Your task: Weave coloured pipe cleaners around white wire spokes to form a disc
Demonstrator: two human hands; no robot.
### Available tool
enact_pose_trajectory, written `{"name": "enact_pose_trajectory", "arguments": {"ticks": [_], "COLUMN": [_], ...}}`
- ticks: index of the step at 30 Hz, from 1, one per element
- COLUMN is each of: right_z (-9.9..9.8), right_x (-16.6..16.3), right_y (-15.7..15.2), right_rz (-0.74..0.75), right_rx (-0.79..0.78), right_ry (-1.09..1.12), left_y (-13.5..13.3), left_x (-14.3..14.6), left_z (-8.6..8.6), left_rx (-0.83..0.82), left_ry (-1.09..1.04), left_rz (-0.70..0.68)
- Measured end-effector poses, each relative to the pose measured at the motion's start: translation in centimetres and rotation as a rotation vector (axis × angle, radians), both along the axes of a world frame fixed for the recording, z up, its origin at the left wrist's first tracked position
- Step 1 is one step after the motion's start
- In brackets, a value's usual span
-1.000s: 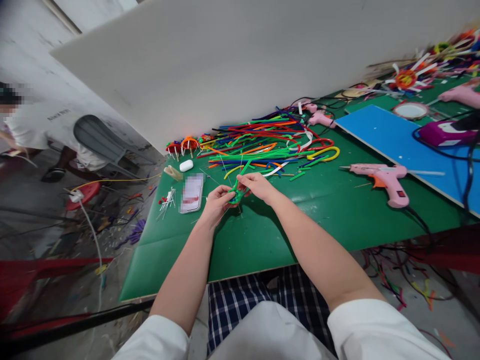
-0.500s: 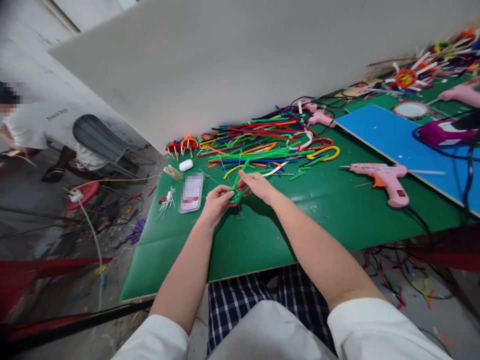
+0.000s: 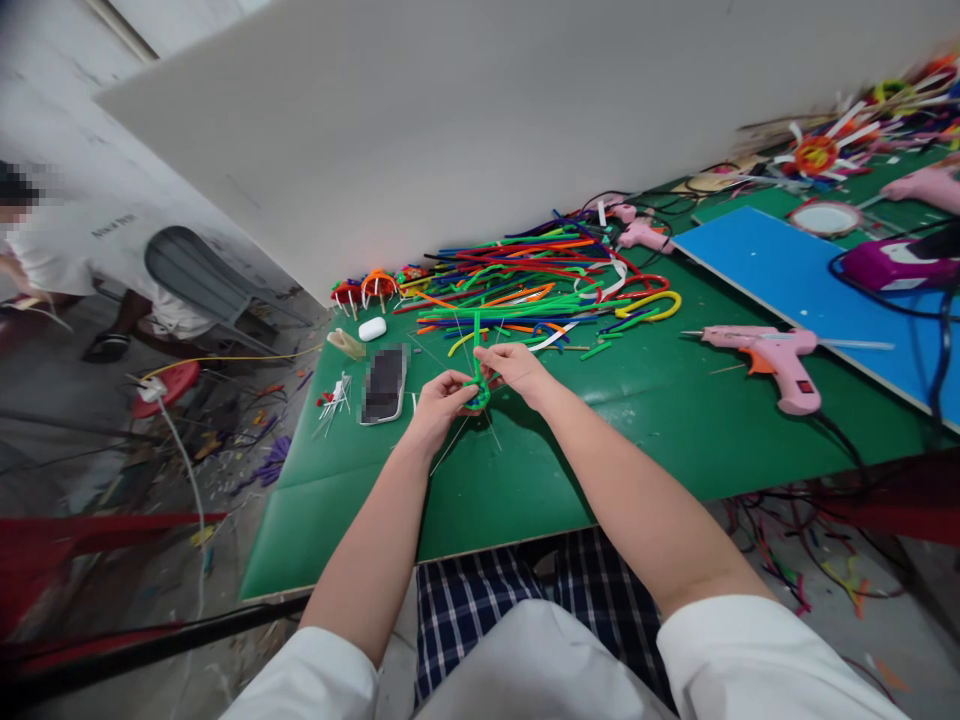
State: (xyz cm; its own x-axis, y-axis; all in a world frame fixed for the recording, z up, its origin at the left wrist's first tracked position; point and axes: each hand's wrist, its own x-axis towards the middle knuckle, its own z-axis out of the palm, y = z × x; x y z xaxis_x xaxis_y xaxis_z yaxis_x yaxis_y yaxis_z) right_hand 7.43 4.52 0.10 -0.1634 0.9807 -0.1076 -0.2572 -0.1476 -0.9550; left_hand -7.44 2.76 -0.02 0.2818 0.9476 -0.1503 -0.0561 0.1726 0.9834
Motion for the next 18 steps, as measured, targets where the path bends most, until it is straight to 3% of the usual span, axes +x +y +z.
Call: {"name": "enact_pose_trajectory", "arguments": {"ticks": [9,18], "right_z": [0.51,-0.07], "right_x": [0.2,0.32], "right_y": [-0.47,0.11], "right_rz": [0.105,0.005], "right_rx": [0.003,0.085], "right_ry": [0.023,-0.039], "left_y": [0.14,0.44], "left_x": [-0.02,-0.25], "left_z": [-0.22,-0.33], "left_rx": [-0.001,0.065], "left_ry": [-0.001,-0.001], "left_rz": [0.026,0.131]}}
